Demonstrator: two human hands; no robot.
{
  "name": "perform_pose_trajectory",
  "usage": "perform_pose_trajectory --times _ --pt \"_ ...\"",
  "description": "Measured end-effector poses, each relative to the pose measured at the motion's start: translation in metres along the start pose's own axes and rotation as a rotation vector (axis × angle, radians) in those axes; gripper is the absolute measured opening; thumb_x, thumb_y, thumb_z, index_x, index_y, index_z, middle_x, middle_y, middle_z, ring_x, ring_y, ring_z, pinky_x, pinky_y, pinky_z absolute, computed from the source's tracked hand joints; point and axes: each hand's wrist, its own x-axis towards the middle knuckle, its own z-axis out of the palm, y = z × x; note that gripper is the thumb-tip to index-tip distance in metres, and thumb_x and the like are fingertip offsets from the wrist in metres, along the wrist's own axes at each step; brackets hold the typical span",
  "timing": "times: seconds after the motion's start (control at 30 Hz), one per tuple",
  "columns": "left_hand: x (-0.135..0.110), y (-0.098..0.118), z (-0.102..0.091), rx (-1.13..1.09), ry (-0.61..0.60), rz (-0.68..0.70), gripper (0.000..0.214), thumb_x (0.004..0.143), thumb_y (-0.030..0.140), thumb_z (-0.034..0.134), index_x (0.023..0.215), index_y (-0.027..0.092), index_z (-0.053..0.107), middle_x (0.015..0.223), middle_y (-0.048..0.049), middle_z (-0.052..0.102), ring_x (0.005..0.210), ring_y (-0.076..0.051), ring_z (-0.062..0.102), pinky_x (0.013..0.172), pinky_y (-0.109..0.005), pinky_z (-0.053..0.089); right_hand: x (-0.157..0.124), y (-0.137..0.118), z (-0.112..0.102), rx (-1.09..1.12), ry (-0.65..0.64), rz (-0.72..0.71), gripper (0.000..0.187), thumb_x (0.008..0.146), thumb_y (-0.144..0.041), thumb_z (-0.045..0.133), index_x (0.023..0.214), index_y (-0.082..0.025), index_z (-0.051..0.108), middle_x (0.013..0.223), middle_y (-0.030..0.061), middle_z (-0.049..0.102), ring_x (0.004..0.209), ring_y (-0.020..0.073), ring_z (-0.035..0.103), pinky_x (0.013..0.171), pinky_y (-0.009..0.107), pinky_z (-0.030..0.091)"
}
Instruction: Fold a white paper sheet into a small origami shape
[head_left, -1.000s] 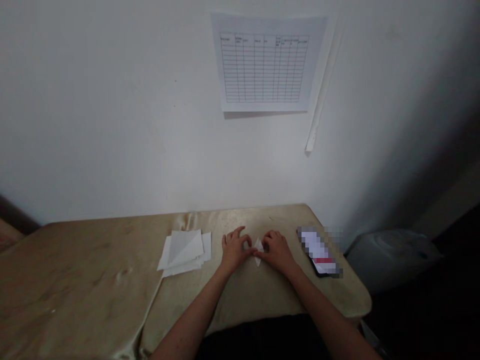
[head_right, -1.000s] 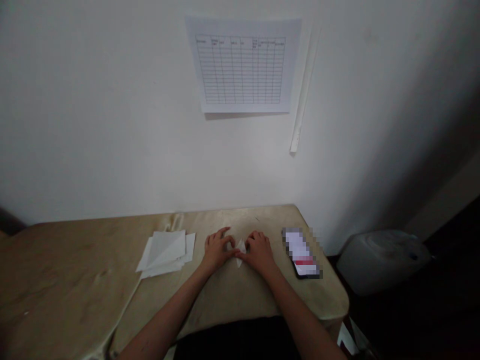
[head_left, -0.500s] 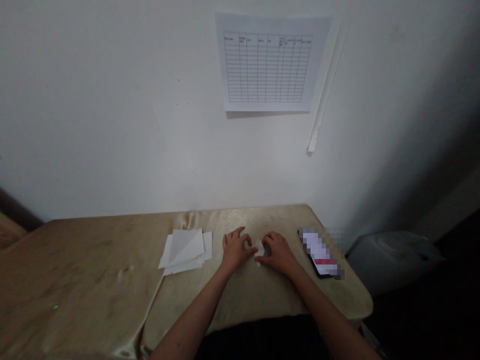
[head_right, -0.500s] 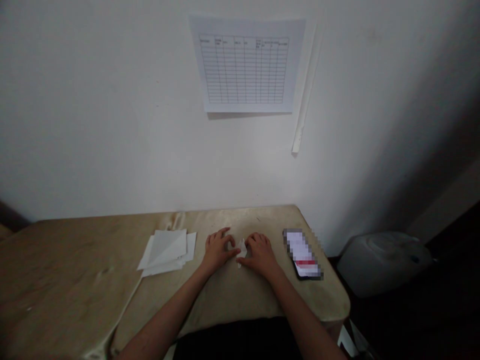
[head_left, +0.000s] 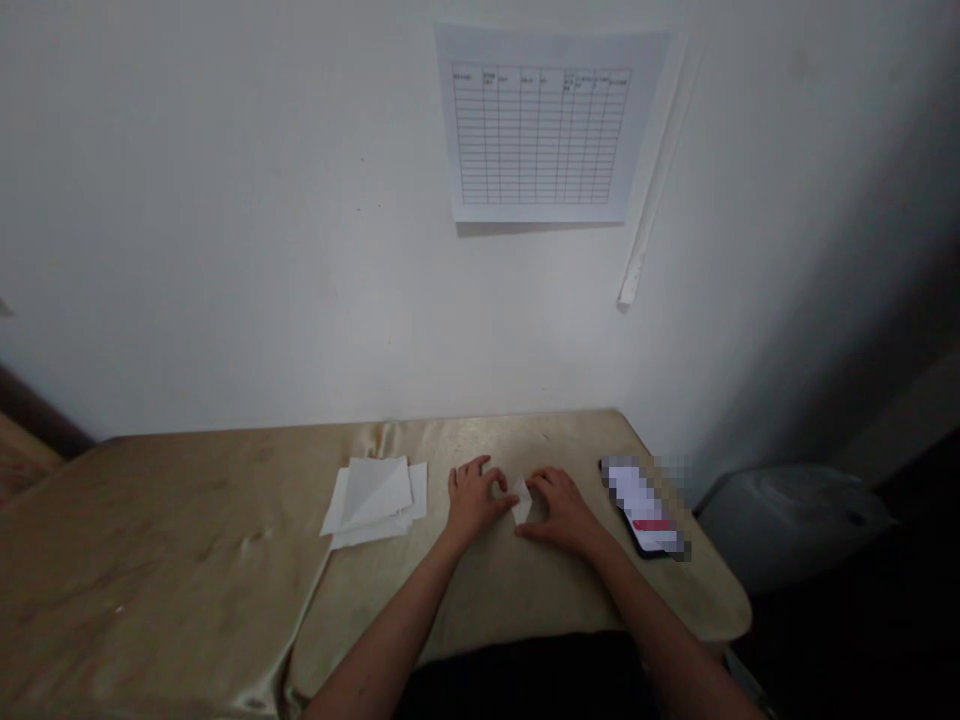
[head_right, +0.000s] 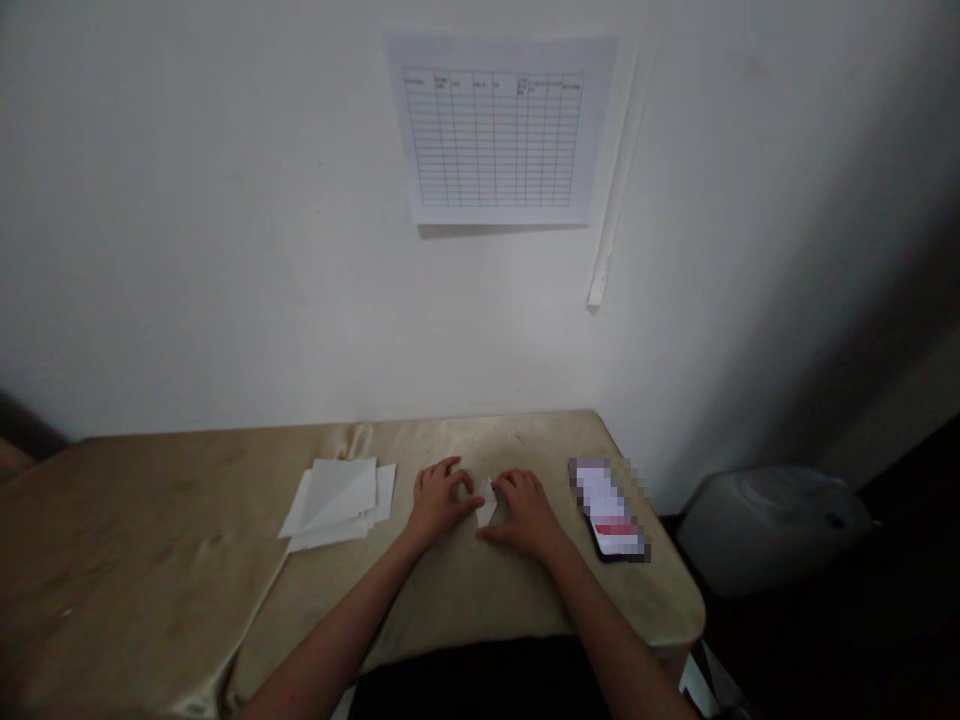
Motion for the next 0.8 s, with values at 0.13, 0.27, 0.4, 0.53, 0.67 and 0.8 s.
perform_pose_trajectory --times 0.13,0.27,0.4,0.53,0.67,0.8 --pt "-0.002 0.002 -0.002 0.001 -0.016 0.001 0.025 0.078 0.044 0.078 0.099 0.031 0.072 0.149 -0.0037 0.049 0.14 -0.031 0.039 0.12 -0.057 0.015 -0.001 0.0 0.001 0.035 0.03 0.018 0.083 0.056 -0.044 0.091 0.127 -0.021 0.057 0.129 0.0098 0.056 0.127 0.0311 0.047 0.115 0.047 0.032" --pt "-0.004 0.005 -0.003 0.012 -0.008 0.005 0.02 0.083 0.04 0.074 0.1 0.031 0.072 0.148 -0.0042 0.049 0.139 -0.03 0.04 0.12 -0.058 0.014 -0.002 -0.001 0.0 0.097 0.077 0.031 0.081 0.059 -0.042 0.09 0.129 -0.023 0.055 0.128 0.0094 0.057 0.126 0.0304 0.048 0.113 0.047 0.035" --pt "-0.005 0.007 -0.003 0.027 0.005 0.008 0.019 0.085 0.039 0.071 0.102 0.029 0.071 0.147 -0.0057 0.05 0.139 -0.03 0.041 0.12 -0.058 0.015 -0.002 -0.003 -0.002 0.123 0.12 -0.002 0.041 0.079 -0.033 0.077 0.117 -0.024 0.064 0.119 0.0075 0.058 0.117 0.025 0.053 0.106 0.041 0.042" --pt "-0.007 0.007 -0.001 0.042 0.023 0.031 0.019 0.087 0.039 0.068 0.103 0.028 0.07 0.146 -0.0075 0.051 0.138 -0.03 0.042 0.119 -0.06 0.015 -0.002 -0.009 -0.003 0.021 0.074 -0.071 0.016 0.083 -0.029 0.075 0.099 -0.028 0.074 0.114 0.0054 0.059 0.112 0.0232 0.054 0.103 0.039 0.041" --pt "-0.008 0.008 -0.003 0.047 0.029 0.048 0.017 0.09 0.037 0.065 0.104 0.028 0.07 0.146 -0.0066 0.05 0.136 -0.03 0.043 0.119 -0.059 0.017 -0.002 -0.013 -0.004 -0.072 0.063 -0.042 0.015 0.085 -0.035 0.075 0.099 -0.031 0.076 0.112 0.0047 0.06 0.113 0.0235 0.053 0.104 0.041 0.038" --pt "-0.008 0.008 -0.005 0.033 0.033 0.043 0.014 0.09 0.035 0.065 0.101 0.029 0.072 0.147 -0.0042 0.05 0.136 -0.03 0.042 0.119 -0.056 0.019 -0.002 -0.015 -0.006 -0.117 0.087 0.013 0.022 0.08 -0.043 0.079 0.099 -0.032 0.076 0.112 0.0048 0.061 0.113 0.025 0.053 0.106 0.044 0.034"
